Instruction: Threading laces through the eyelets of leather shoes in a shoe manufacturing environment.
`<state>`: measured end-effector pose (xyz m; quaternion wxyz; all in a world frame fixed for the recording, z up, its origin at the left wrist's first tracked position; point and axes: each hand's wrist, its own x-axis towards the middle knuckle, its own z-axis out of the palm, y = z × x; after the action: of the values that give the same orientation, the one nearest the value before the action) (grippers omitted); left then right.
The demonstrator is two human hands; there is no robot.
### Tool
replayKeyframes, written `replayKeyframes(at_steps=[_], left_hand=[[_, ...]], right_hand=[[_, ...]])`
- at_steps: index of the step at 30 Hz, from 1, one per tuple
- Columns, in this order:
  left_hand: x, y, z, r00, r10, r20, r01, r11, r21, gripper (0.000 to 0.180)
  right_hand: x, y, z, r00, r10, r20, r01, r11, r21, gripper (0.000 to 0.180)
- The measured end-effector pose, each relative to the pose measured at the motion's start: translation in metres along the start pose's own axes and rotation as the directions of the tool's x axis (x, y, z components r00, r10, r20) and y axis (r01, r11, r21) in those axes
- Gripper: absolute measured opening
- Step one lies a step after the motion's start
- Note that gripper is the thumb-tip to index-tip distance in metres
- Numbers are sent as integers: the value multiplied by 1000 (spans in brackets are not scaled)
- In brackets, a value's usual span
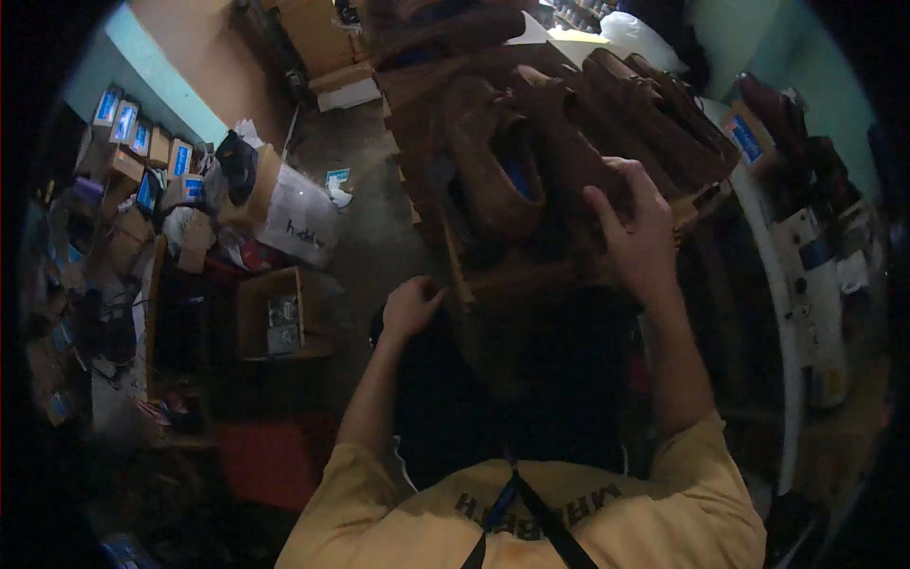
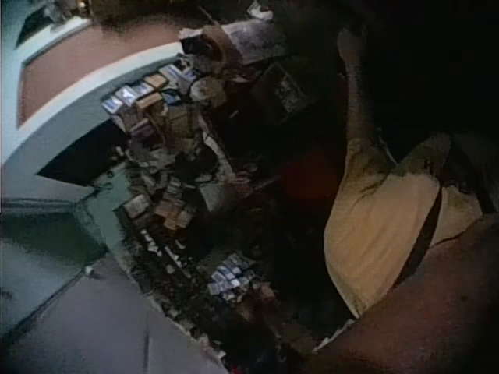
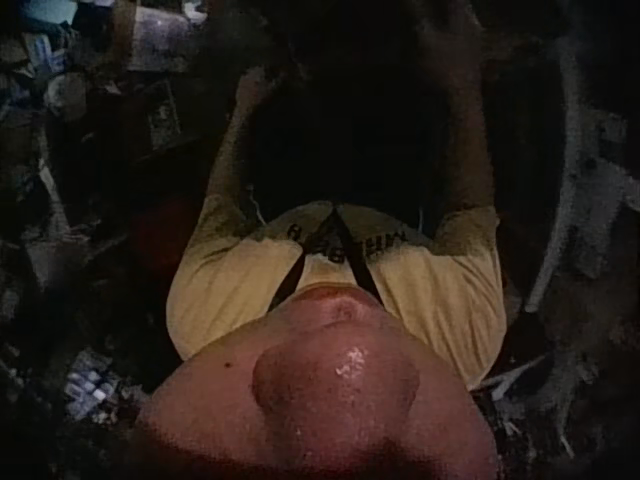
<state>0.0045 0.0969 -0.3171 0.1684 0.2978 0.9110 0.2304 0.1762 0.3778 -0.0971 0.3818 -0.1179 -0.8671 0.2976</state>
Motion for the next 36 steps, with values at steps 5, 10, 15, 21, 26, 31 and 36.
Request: replayKeyframes(at_steps=[5,10,15,21,26,31,36], left_hand=[[4,10,4,999,-2,-50,0,999,-42,44],[7,12,13,999,46,-23,-46,999,5,39],[-2,24,3,999,-32,11,32,999,4,39],[1,17,1,999,34,32,-34,999,2,38],[10,3,18,996,88,-20,-87,996,30,40],[7,-7,18,991,126,-41,-125,992,26,38],[6,-4,15,994,84,-71,-82,996,24,38]], right_hand=[[4,-10,18,986,-158,47,162,981,-108,29],[-2,11,24,983,-161,85,165,985,-41,37],[-7,30,15,994,-20,109,9,995,101,46],[-10,59,-1,957,168,235,-237,922,307,62],[13,20,-71,880,120,459,-87,992,-92,58],[100,2,-122,968,70,242,-8,969,-248,41],[165,86,-134,789,487,374,12,597,-803,52]])
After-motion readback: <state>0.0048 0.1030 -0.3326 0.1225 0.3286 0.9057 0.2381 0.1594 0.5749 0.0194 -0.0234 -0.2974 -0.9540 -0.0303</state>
